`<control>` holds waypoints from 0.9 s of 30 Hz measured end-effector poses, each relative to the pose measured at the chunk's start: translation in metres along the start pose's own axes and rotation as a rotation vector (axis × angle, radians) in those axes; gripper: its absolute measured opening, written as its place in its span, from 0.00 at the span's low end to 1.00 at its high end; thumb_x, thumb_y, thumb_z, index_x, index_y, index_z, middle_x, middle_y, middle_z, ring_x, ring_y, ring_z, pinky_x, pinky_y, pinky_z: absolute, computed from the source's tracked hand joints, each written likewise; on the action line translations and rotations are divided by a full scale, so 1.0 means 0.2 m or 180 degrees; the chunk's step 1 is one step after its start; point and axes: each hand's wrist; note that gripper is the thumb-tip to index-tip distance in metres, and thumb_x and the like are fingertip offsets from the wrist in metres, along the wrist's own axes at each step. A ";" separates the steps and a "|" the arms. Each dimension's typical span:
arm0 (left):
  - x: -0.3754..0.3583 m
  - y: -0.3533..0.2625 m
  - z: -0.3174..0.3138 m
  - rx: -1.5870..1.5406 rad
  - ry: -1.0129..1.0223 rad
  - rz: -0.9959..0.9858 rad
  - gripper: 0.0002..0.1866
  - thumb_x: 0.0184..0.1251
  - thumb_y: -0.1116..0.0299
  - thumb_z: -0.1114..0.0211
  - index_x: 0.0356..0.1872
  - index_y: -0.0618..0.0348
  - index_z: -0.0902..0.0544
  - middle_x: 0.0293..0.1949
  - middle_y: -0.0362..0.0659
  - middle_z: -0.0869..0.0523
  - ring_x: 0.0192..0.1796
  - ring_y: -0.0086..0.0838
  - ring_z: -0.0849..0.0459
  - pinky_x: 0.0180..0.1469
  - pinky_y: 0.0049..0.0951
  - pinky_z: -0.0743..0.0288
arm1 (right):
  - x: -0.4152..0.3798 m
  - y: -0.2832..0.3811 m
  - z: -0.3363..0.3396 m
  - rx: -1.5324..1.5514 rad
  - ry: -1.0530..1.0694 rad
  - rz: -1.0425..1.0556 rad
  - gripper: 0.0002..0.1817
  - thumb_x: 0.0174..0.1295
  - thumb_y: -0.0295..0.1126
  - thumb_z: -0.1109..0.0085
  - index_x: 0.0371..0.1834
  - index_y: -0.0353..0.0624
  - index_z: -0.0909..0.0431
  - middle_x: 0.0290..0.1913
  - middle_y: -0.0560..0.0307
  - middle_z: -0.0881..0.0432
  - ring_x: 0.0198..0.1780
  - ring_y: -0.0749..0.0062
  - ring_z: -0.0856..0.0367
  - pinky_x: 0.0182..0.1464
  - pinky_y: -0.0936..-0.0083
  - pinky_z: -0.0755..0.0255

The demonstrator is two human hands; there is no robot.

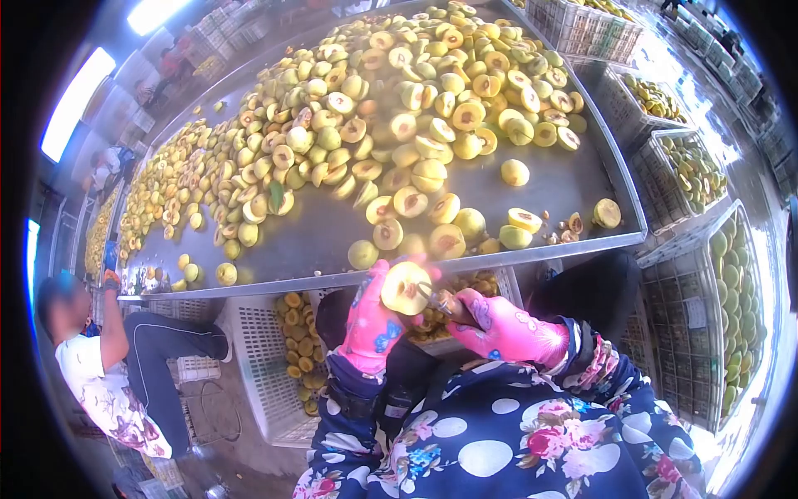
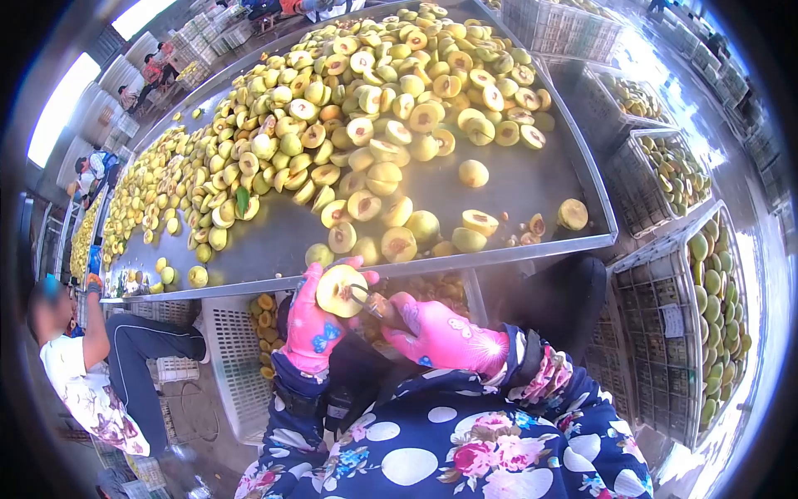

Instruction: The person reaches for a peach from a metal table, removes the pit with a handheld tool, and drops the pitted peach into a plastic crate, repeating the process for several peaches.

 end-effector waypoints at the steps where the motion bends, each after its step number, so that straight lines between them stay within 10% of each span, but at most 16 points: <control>1: -0.01 0.02 -0.01 0.0057 -0.0052 -0.0021 0.31 0.74 0.47 0.63 0.62 0.67 0.34 0.53 0.58 0.23 0.46 0.39 0.18 0.39 0.30 0.21 | 0.00 -0.01 -0.01 -0.0031 -0.0059 0.0058 0.13 0.61 0.33 0.44 0.42 0.37 0.34 0.31 0.37 0.22 0.36 0.41 0.21 0.34 0.60 0.29; 8: -0.04 0.09 -0.07 -0.0062 -0.0068 -0.0127 0.25 0.75 0.56 0.60 0.60 0.67 0.33 0.52 0.58 0.22 0.48 0.40 0.20 0.51 0.34 0.25 | -0.03 -0.02 -0.03 -0.0187 -0.0171 0.0012 0.14 0.60 0.31 0.43 0.44 0.36 0.33 0.32 0.38 0.21 0.38 0.42 0.20 0.36 0.62 0.27; 27: 0.03 0.28 -0.02 0.0640 -0.0915 -0.0385 0.20 0.71 0.61 0.52 0.52 0.67 0.25 0.43 0.53 0.18 0.40 0.34 0.18 0.44 0.29 0.23 | -0.02 -0.23 -0.10 -0.0527 0.0471 -0.0385 0.09 0.60 0.28 0.48 0.37 0.38 0.37 0.24 0.50 0.24 0.26 0.55 0.22 0.28 0.67 0.31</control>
Point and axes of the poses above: each hand's wrist, its own x-axis towards the middle knuckle, its own z-axis out of the back of the hand, y = z × x
